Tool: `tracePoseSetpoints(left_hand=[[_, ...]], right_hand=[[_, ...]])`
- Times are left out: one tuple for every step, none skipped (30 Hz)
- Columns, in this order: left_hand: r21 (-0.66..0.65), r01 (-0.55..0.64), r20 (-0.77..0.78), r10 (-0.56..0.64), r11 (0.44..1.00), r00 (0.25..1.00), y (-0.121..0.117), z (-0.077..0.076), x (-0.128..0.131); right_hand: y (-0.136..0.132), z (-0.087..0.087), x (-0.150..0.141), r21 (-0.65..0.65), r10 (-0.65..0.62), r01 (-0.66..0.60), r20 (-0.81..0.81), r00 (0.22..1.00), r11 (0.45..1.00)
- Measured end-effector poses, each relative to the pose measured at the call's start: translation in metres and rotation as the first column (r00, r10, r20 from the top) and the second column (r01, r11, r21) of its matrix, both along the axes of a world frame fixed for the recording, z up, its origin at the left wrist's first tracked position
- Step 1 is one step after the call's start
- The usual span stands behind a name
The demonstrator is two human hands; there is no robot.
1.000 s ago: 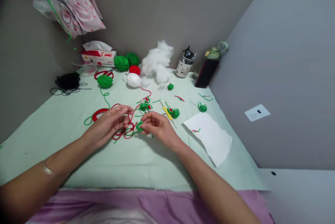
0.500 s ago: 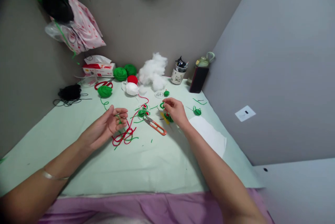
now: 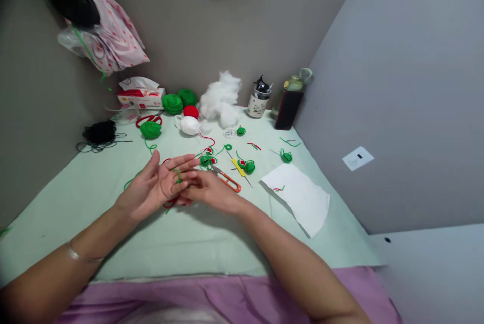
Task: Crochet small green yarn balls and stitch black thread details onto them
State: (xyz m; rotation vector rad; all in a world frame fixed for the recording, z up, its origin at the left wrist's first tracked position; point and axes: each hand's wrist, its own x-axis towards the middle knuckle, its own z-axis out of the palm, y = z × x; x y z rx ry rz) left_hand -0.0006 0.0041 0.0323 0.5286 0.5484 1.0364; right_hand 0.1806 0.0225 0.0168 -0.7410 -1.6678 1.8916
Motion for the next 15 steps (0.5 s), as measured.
tracePoseSetpoints(left_hand=[[-0.009, -0.040, -0.005, 0.040, 0.999, 0.999, 0.002, 0.002, -0.003], [-0.015, -0.093, -0.006, 0.093, 0.996, 0.996, 0.005, 0.005, -0.007], [-0.018, -0.154, -0.005, 0.154, 0.988, 0.988, 0.008, 0.006, -0.012], [-0.019, -0.218, -0.003, 0.218, 0.976, 0.976, 0.012, 0.008, -0.017], [-0.017, -0.278, 0.000, 0.278, 0.961, 0.961, 0.015, 0.008, -0.023], [-0.015, -0.322, -0.003, 0.322, 0.947, 0.947, 0.019, 0.008, -0.028], [-0.008, -0.351, -0.016, 0.351, 0.936, 0.936, 0.022, 0.007, -0.032], [0.008, -0.366, -0.043, 0.366, 0.930, 0.929, 0.023, 0.005, -0.034], [0.038, -0.368, -0.091, 0.370, 0.929, 0.925, 0.024, 0.002, -0.035], [0.083, -0.353, -0.163, 0.363, 0.932, 0.918, 0.023, 0.000, -0.035], [0.141, -0.320, -0.255, 0.347, 0.937, 0.902, 0.021, -0.003, -0.032], [0.202, -0.269, -0.361, 0.327, 0.942, 0.873, 0.019, -0.006, -0.029], [0.257, -0.199, -0.471, 0.302, 0.946, 0.829, 0.015, -0.009, -0.024], [0.296, -0.116, -0.571, 0.273, 0.948, 0.775, 0.012, -0.012, -0.019], [0.318, -0.024, -0.649, 0.235, 0.948, 0.723, 0.008, -0.014, -0.015]], right_hand=[[0.001, -0.002, 0.001, 0.002, -0.026, 0.026, 0.008, 1.000, 1.000], [0.003, -0.004, 0.002, 0.010, -0.079, 0.079, 0.017, 0.997, 0.997], [0.005, -0.005, 0.005, 0.019, -0.137, 0.136, 0.027, 0.990, 0.990], [0.007, -0.006, 0.008, 0.030, -0.184, 0.183, 0.039, 0.982, 0.983], [0.010, -0.006, 0.012, 0.041, -0.222, 0.220, 0.048, 0.974, 0.975], [0.012, -0.006, 0.016, 0.049, -0.257, 0.254, 0.049, 0.965, 0.966], [0.014, -0.005, 0.019, 0.058, -0.288, 0.286, 0.045, 0.956, 0.957], [0.016, -0.004, 0.022, 0.063, -0.320, 0.318, 0.041, 0.946, 0.946], [0.017, -0.003, 0.025, 0.063, -0.350, 0.348, 0.037, 0.936, 0.935], [0.018, -0.001, 0.027, 0.057, -0.375, 0.372, 0.035, 0.927, 0.926], [0.018, 0.001, 0.029, 0.050, -0.391, 0.389, 0.035, 0.920, 0.920], [0.018, 0.002, 0.030, 0.042, -0.401, 0.400, 0.037, 0.915, 0.916], [0.017, 0.003, 0.030, 0.035, -0.407, 0.406, 0.037, 0.913, 0.913], [0.017, 0.004, 0.030, 0.027, -0.411, 0.411, 0.033, 0.911, 0.911], [0.017, 0.004, 0.031, 0.018, -0.413, 0.413, 0.026, 0.910, 0.911]])
